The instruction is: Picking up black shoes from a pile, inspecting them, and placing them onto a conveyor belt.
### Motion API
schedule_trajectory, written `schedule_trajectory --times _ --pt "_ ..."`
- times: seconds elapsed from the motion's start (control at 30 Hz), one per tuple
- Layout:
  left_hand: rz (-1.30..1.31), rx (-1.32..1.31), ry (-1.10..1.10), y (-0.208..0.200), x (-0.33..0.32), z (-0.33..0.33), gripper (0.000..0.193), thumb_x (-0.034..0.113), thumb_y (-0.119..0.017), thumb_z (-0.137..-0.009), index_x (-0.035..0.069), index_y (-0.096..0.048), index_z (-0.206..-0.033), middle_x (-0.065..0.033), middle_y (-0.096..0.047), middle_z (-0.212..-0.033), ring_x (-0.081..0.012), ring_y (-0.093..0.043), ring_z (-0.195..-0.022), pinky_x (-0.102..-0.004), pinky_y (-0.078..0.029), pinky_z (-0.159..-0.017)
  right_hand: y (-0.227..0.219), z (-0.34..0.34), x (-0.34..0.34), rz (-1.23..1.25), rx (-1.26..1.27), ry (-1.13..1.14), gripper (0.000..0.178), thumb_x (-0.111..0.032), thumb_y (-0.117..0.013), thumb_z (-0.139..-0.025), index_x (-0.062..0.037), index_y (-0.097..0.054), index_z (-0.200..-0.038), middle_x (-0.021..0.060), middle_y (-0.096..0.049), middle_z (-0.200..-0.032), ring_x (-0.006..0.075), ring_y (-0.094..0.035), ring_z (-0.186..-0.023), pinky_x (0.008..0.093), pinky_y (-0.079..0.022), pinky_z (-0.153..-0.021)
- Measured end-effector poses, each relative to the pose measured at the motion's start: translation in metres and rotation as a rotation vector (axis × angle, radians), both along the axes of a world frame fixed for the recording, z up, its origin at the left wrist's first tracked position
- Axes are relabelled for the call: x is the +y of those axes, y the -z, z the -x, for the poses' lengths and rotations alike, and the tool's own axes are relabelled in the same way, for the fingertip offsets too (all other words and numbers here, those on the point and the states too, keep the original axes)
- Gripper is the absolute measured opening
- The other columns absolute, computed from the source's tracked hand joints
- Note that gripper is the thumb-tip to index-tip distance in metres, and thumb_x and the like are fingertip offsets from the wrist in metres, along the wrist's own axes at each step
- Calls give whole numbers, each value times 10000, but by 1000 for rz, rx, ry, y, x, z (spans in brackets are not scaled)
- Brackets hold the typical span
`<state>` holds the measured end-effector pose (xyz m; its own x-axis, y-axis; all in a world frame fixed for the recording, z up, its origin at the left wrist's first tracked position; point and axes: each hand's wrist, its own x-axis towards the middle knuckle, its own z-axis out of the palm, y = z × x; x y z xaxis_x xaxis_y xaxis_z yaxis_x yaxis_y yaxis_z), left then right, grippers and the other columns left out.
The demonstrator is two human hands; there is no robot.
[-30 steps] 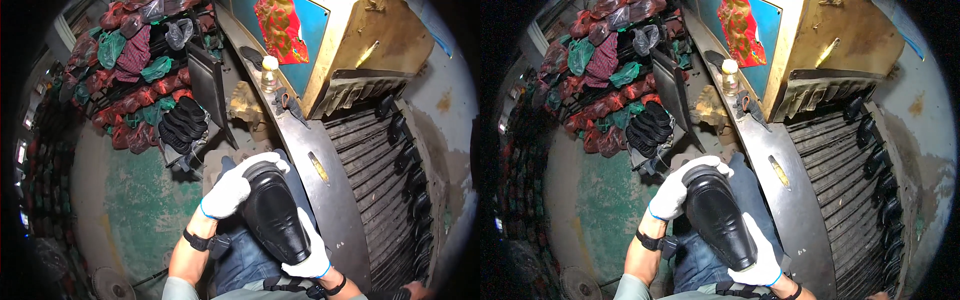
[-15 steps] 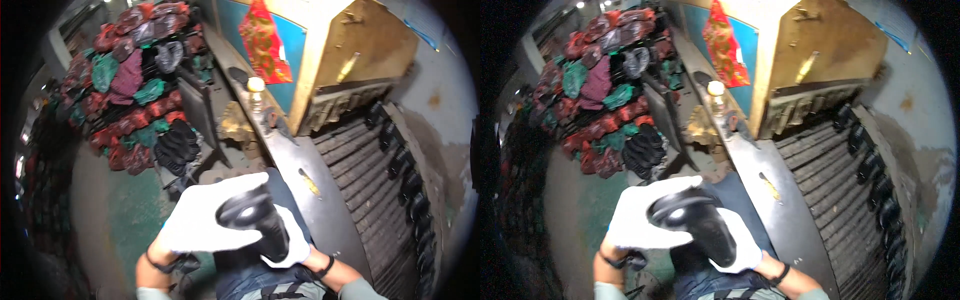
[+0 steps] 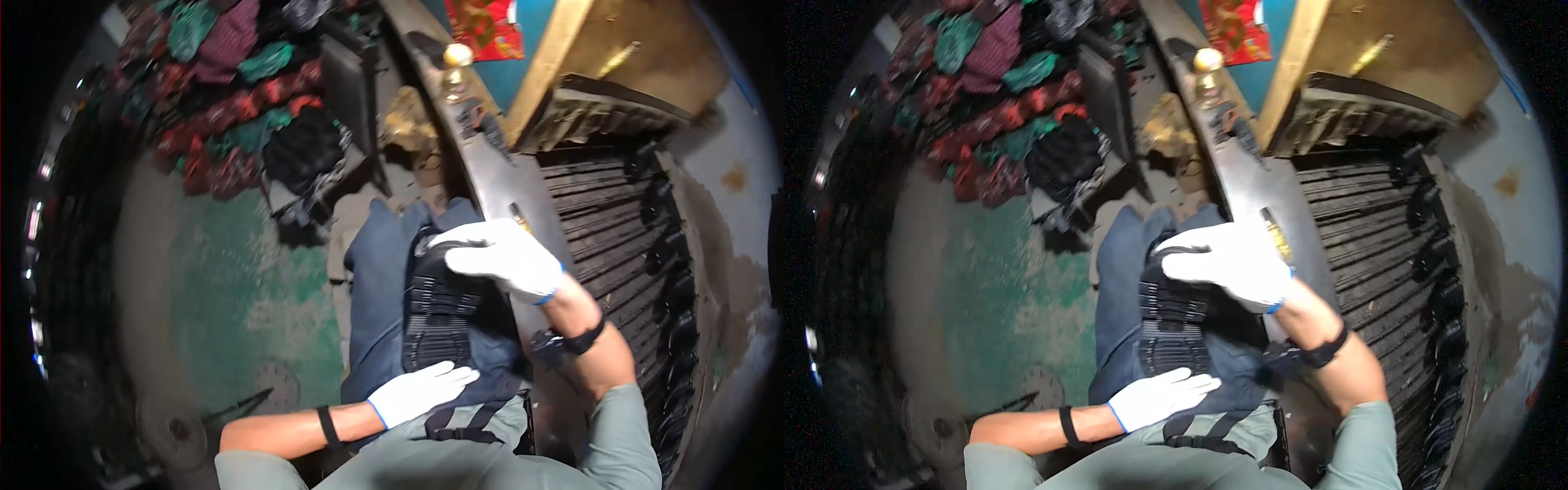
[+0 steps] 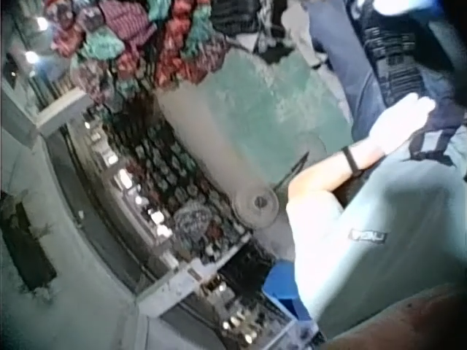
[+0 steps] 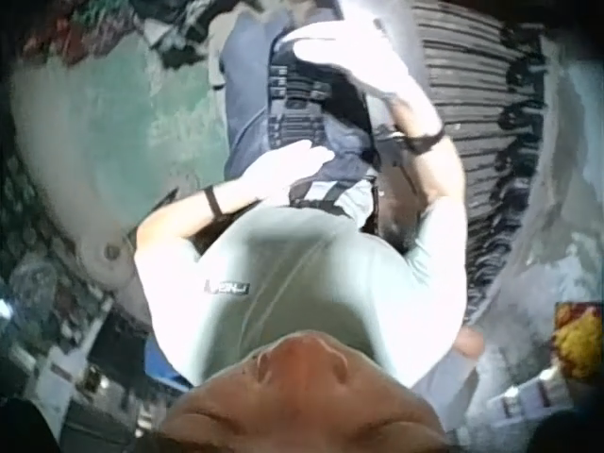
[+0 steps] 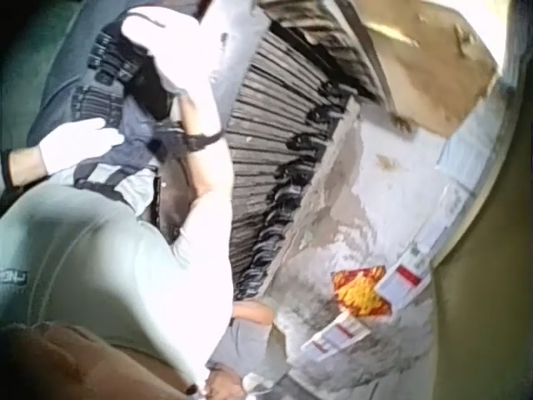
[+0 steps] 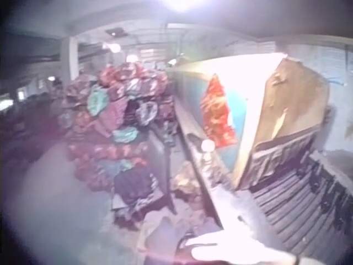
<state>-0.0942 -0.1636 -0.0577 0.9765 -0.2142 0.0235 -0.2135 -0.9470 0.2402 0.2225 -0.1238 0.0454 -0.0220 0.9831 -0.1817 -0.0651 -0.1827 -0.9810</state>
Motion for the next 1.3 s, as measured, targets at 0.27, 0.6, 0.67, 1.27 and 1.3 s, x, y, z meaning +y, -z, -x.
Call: schedule_trajectory --times 0.27,0.6,0.67,1.27,1.3 --pt "1276 358 -583 31 -48 8 551 91 -316 -1175 86 -430 -1713 -91 -477 -1756 -227 -464 -1602 -364 -346 -1357 -118 43 -66 -685 -483 -678 514 -417 -762 -996 -194 -765 -1459 68 -649 -939 278 -619 -805 419 -520 -750" --pt "710 -303 -604 -90 80 -15 568 253 -896 -812 52 -644 -1279 -166 -686 -1285 -393 -664 -1276 -564 -525 -1093 -25 20 -42 -450 -493 -472 575 -360 -979 -822 -115 -846 -1326 30 -621 -1022 287 -572 -946 423 -487 -856" --pt "763 -344 -471 -98 104 -28 580 225 -907 -767 59 -708 -1286 -132 -711 -1246 -378 -674 -1226 -522 -535 -1068 -23 20 -44 -330 -400 -402 612 -321 -1049 -723 -78 -860 -1252 57 -615 -1075 313 -588 -992 446 -537 -922" --pt "1052 425 -1355 -112 174 -69 779 337 -1046 -755 11 -680 -1361 -157 -731 -1213 -221 -728 -935 -368 -621 -825 2 25 -13 523 -195 380 847 -26 -997 -687 -39 -701 -1481 33 -680 -967 92 -610 -805 269 -538 -746" --pt "1027 366 -1272 -112 176 -69 797 347 -1042 -766 4 -669 -1381 -171 -735 -1188 -238 -741 -918 -368 -627 -817 3 24 -14 582 -406 318 886 -44 -1006 -689 -15 -668 -1508 33 -685 -964 97 -609 -791 274 -544 -736"
